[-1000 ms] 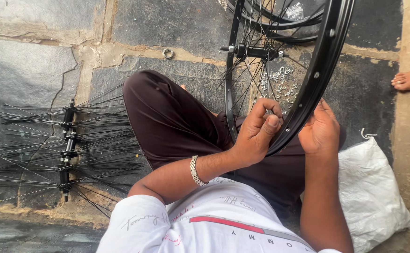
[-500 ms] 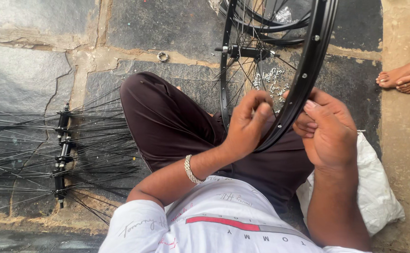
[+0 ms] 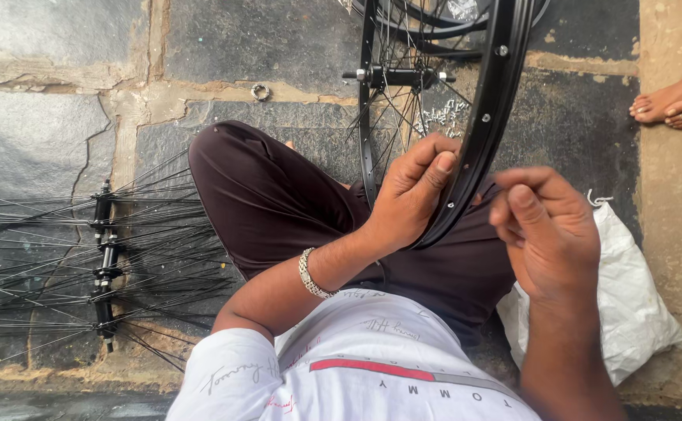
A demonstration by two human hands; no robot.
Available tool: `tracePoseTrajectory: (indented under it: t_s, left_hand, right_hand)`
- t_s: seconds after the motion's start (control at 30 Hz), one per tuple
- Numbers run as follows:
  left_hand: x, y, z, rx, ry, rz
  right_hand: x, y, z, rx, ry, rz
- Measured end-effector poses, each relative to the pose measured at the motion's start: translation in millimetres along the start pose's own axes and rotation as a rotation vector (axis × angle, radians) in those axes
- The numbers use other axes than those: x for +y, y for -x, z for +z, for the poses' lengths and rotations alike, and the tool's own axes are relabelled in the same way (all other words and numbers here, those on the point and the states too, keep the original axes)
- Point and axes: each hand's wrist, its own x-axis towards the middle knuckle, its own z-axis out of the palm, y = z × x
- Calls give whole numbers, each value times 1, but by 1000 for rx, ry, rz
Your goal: The person sits on the floor and assembles a bicycle wheel by inserting spokes into the rim and hub. They repeatedly pick up small metal nuts and tighten them onto the spoke ends to secure the wheel structure.
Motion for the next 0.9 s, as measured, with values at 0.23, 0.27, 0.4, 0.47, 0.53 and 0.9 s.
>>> tracePoseTrajectory:
  t_s: [0.23,0.27,0.4,0.47,0.53,0.9]
  left_hand:
    - [13,3,4,-45,93,-15]
    - [14,3,5,-59,99,8]
    - [12,1,8,-22,100,24]
    - [12,1,7,-20,54,9]
    - [13,1,6,-6,115,-15]
    - [14,2,3,-27,150,-33]
  right_hand:
    - [91,39,-22,37,180,607]
    - [101,45,-21,-9,159,668]
    - [127,60,-17,-161,-18,767]
    - [131,59,-20,-173,-108,751]
    - [130,55,-25,-134,-154,743]
    - [16,20,2,-93,-299,42]
